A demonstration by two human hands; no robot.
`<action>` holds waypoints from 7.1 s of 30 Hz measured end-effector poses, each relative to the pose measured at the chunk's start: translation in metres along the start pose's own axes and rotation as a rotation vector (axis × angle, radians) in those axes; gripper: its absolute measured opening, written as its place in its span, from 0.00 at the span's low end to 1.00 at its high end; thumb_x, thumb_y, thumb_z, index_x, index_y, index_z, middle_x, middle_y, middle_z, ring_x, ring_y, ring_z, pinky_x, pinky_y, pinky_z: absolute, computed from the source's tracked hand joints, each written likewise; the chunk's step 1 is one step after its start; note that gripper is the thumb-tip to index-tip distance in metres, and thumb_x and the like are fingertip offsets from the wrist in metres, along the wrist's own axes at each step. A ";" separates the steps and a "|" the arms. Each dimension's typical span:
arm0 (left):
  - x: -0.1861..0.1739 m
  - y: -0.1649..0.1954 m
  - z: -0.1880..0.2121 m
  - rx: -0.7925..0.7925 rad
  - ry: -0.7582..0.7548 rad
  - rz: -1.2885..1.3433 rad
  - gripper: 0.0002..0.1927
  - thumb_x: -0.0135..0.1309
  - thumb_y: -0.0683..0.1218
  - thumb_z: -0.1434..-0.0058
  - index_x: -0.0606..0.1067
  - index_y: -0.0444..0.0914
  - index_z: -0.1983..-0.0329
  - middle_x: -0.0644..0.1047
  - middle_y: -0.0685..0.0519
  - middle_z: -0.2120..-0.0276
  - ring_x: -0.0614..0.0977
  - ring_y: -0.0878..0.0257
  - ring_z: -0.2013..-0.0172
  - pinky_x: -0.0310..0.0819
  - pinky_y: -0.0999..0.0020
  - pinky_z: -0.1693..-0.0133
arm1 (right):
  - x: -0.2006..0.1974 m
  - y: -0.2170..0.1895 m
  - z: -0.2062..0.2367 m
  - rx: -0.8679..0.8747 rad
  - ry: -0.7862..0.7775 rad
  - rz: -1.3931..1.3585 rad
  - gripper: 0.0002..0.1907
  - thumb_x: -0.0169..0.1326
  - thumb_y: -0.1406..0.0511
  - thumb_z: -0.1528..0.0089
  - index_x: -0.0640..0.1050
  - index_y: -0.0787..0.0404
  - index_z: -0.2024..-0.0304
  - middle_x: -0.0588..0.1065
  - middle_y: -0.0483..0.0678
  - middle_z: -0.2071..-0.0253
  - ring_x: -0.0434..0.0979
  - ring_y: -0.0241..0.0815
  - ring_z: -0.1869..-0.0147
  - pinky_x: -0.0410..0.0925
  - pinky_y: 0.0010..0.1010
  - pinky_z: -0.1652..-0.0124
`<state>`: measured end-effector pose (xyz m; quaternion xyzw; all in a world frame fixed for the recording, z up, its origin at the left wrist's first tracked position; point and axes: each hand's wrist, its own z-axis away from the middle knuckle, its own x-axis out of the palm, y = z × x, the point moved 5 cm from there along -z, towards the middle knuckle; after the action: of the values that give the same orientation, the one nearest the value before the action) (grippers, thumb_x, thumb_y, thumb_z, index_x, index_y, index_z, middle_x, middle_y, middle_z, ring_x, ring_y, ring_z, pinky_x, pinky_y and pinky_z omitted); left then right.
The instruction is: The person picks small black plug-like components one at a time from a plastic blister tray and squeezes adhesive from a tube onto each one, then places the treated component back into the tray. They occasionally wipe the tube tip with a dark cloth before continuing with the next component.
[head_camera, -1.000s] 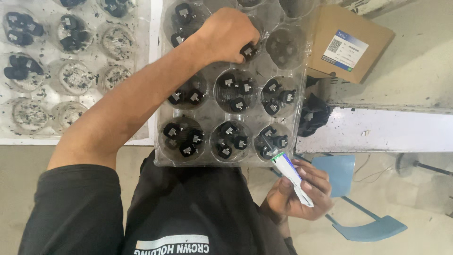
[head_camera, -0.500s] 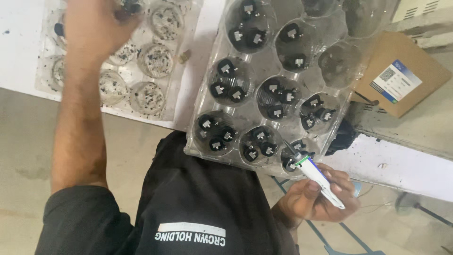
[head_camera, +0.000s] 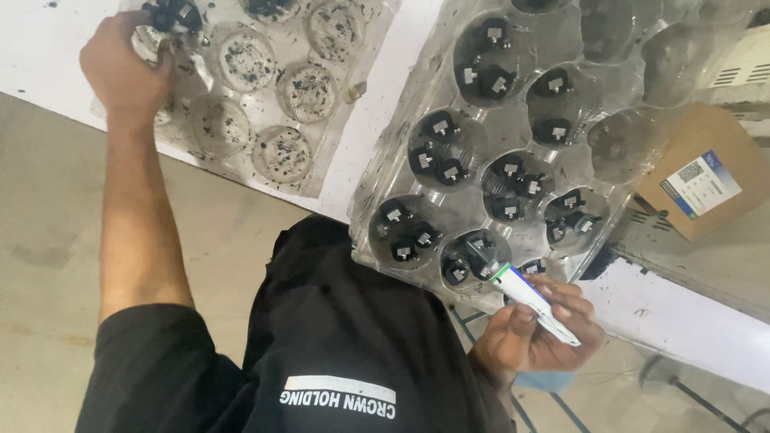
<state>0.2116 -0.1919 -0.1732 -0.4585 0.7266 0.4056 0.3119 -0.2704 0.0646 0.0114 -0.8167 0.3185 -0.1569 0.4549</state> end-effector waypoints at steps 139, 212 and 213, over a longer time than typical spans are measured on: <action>-0.045 0.365 0.016 -0.594 -0.894 2.005 0.22 0.63 0.36 0.40 0.75 0.33 0.41 0.82 0.51 0.50 0.84 0.66 0.55 0.82 0.69 0.50 | -0.005 -0.020 -0.003 -0.324 0.256 0.112 0.19 0.66 0.65 0.36 0.67 0.54 0.53 0.69 0.45 0.64 0.74 0.41 0.59 0.75 0.31 0.63; 0.116 0.054 -0.084 -0.151 -0.464 0.033 0.18 0.72 0.51 0.45 0.84 0.46 0.52 0.84 0.48 0.63 0.83 0.49 0.59 0.77 0.53 0.54 | 0.003 -0.010 0.001 -0.281 0.059 0.125 0.15 0.59 0.69 0.36 0.67 0.61 0.52 0.70 0.51 0.60 0.74 0.45 0.64 0.74 0.33 0.66; 0.119 0.052 -0.084 -0.170 -0.466 0.031 0.18 0.73 0.53 0.45 0.84 0.46 0.53 0.83 0.48 0.63 0.83 0.48 0.60 0.77 0.53 0.55 | 0.002 -0.010 0.002 -0.273 0.062 0.128 0.15 0.59 0.69 0.36 0.67 0.61 0.52 0.70 0.51 0.60 0.74 0.46 0.64 0.74 0.33 0.65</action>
<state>0.1111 -0.3019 -0.2154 -0.3660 0.6054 0.5647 0.4249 -0.2643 0.0681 0.0188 -0.8437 0.4024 -0.1079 0.3384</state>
